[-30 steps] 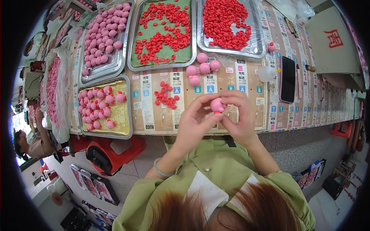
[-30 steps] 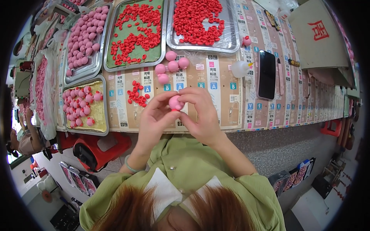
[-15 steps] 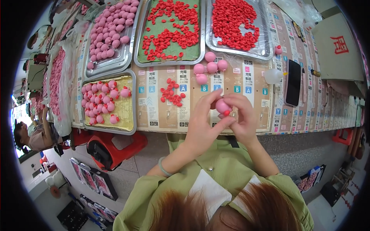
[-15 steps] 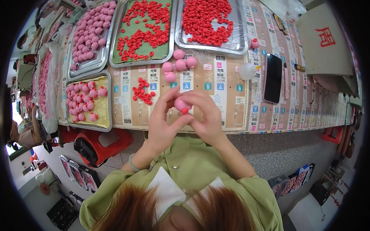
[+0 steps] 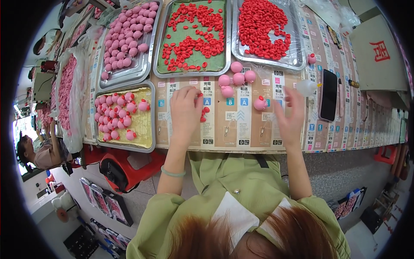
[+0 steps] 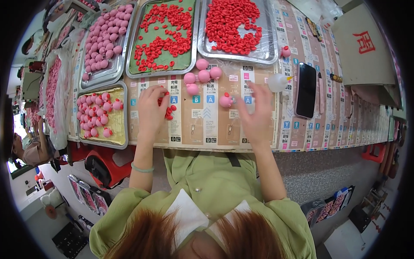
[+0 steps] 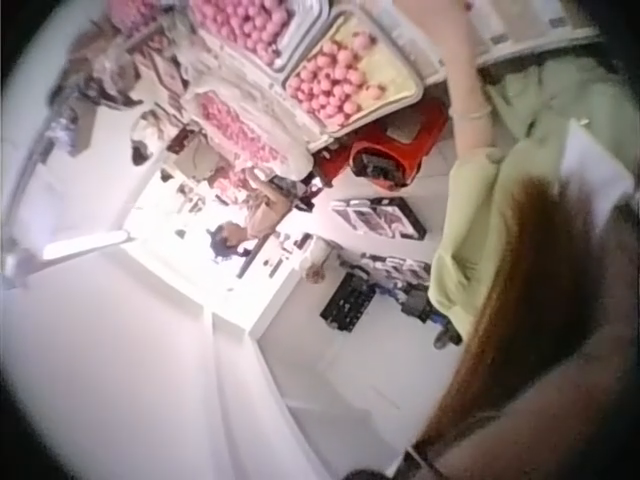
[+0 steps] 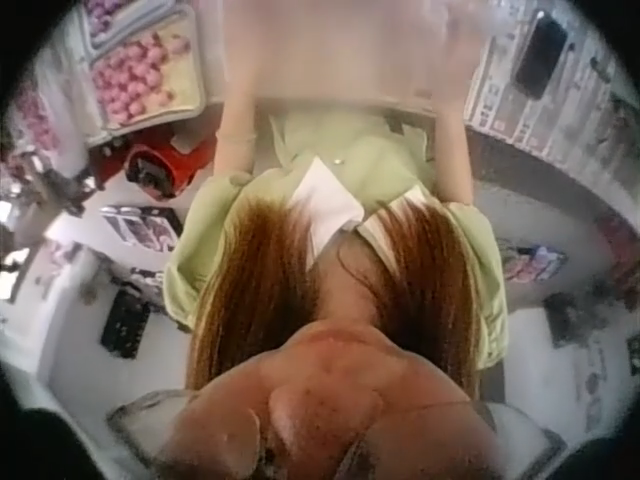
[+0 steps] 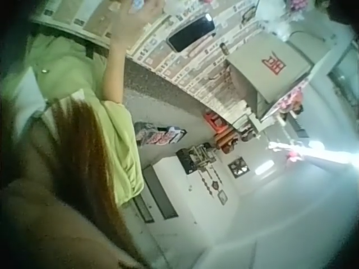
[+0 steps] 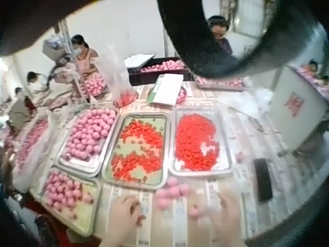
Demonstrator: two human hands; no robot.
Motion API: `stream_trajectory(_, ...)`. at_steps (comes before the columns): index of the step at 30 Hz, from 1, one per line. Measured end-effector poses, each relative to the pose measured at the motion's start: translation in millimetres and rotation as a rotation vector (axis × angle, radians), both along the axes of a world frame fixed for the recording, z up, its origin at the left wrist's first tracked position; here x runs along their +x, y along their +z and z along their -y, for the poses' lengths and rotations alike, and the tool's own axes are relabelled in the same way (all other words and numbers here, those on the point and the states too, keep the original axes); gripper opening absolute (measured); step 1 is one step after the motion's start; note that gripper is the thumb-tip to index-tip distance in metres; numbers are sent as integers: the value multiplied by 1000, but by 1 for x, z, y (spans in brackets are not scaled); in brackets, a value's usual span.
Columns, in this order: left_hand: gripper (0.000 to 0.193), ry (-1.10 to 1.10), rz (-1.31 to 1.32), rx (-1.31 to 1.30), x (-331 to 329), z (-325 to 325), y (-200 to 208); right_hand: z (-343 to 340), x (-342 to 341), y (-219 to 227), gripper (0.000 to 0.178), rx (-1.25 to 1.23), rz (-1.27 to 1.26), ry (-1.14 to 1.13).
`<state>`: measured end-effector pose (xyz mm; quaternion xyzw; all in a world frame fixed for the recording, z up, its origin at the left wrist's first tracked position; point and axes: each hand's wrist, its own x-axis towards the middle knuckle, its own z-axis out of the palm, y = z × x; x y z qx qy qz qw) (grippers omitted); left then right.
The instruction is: Assembling small toy components by gluing red pieces onto pink spheres.
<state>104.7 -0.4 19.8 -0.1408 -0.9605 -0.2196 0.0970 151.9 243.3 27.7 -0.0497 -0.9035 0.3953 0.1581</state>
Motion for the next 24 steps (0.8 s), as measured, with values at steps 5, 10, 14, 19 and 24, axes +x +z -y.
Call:
stream_trajectory(5, 14, 95, 701, 1394, 10, -3, 13, -29, 0, -8, 55, 16, -271, -446)
stream_trajectory(10, 20, 33, 1184, 2118, 30, -25, 19, -63, -20, -44, 55, -316, -164, -292)
stream_trajectory(14, 21, 116, 1271, 2123, 37, -35, 24, -71, -25, -45, 44, -601, -27, -237)
stream_trajectory(19, 18, 155, 1164, 2023, 38, -36, 17, -45, -10, -6, 33, -749, -107, -228)
stream_trajectory(24, 15, 147, 1086, 1841, 35, -39, 18, -15, 12, 26, 35, -1081, 13, -40)
